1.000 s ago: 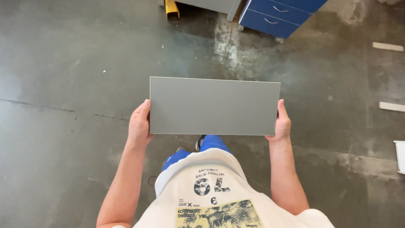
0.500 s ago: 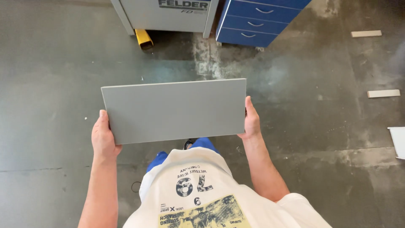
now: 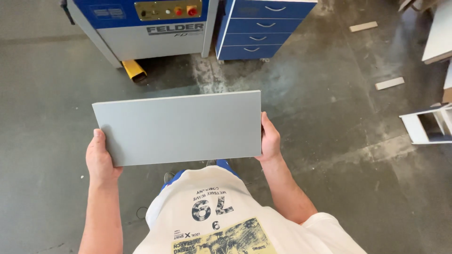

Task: Fetch wooden panels from storage and finish their edges using a scraper and scissors at a workbench.

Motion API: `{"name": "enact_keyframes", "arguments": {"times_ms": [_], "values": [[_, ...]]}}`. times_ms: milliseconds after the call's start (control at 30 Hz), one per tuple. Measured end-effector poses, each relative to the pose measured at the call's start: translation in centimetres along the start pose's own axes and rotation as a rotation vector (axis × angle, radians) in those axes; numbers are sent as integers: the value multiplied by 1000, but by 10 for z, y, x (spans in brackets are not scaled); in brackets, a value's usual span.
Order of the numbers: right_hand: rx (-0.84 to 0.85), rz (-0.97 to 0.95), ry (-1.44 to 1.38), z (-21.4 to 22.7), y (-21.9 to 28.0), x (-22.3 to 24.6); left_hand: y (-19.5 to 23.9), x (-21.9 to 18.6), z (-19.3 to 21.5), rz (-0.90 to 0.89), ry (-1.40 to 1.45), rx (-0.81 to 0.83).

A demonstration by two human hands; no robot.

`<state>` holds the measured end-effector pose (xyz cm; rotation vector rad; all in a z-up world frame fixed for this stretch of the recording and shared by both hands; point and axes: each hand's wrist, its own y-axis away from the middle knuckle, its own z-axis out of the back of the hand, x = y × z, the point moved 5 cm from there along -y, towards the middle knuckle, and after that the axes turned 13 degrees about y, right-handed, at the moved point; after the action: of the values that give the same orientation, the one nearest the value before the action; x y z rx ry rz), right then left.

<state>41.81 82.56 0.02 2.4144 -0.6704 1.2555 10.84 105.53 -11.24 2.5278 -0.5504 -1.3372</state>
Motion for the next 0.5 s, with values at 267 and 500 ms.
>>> {"name": "enact_keyframes", "arguments": {"times_ms": [267,500], "values": [[-144,10,189,19,-11,-30,-66,0,17,163,-103,-2],[-134,34,248,7,-15,-32,-79,-7,4,193,-104,11]]}}
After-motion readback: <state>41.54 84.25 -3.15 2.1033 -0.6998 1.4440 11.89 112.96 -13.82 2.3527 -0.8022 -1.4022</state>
